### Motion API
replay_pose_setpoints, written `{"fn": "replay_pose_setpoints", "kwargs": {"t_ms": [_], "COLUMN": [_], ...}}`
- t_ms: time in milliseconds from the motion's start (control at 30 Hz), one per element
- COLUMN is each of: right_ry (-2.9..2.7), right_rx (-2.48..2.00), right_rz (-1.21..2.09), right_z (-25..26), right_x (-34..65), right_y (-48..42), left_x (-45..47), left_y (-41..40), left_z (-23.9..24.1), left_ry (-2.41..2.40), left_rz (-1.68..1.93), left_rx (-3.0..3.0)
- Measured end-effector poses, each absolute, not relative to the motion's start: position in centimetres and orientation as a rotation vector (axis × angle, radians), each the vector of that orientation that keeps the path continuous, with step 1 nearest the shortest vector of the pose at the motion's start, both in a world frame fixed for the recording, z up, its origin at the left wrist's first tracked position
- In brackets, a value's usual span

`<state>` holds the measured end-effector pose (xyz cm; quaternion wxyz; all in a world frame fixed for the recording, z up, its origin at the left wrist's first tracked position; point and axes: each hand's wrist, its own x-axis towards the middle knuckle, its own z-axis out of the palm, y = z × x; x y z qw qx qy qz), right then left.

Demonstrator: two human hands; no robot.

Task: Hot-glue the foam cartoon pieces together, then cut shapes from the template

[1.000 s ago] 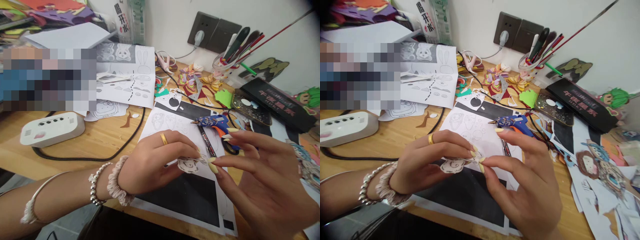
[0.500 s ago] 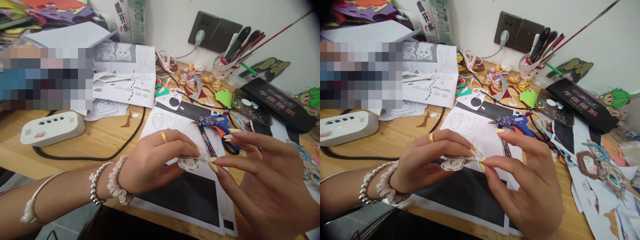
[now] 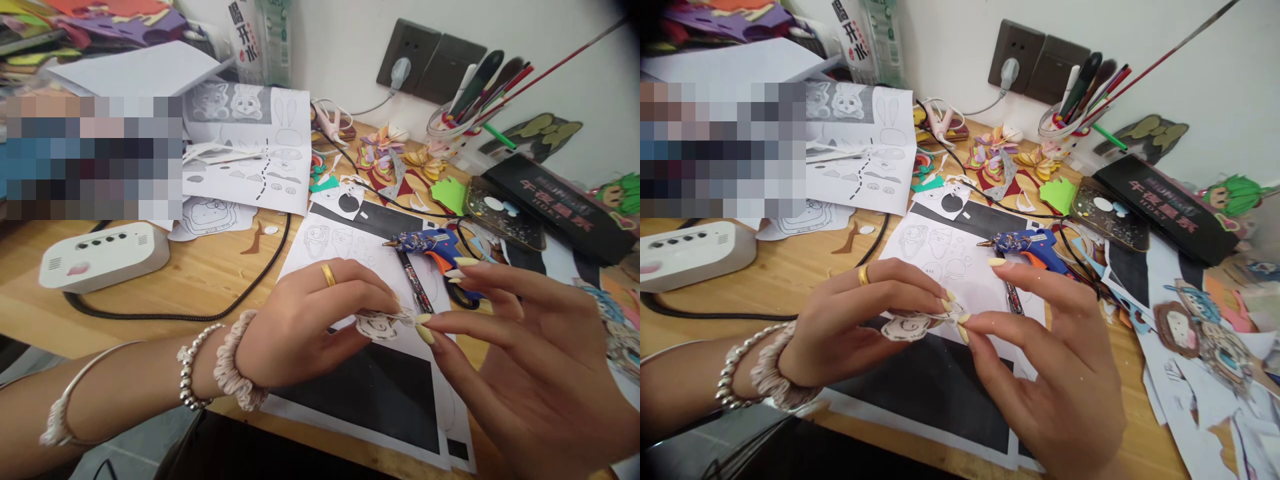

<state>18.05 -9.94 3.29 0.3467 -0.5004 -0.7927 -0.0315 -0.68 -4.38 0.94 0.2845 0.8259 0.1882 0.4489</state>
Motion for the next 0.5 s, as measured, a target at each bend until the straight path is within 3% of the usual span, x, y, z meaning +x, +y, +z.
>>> {"fn": "replay_pose_setpoints", "kwargs": {"t_ms": [500], "right_ry": [-2.009], "right_rx": [-1.321], "right_rz": [-0.083], "right_z": [3.09], "right_x": [17.97], "right_y": [-10.02], "left_x": [-0.59], "left_y": [-4.47], "left_z": [0.99], "left_ry": [0.489], "left_rz": [1.200], "left_rx": [2.206]}}
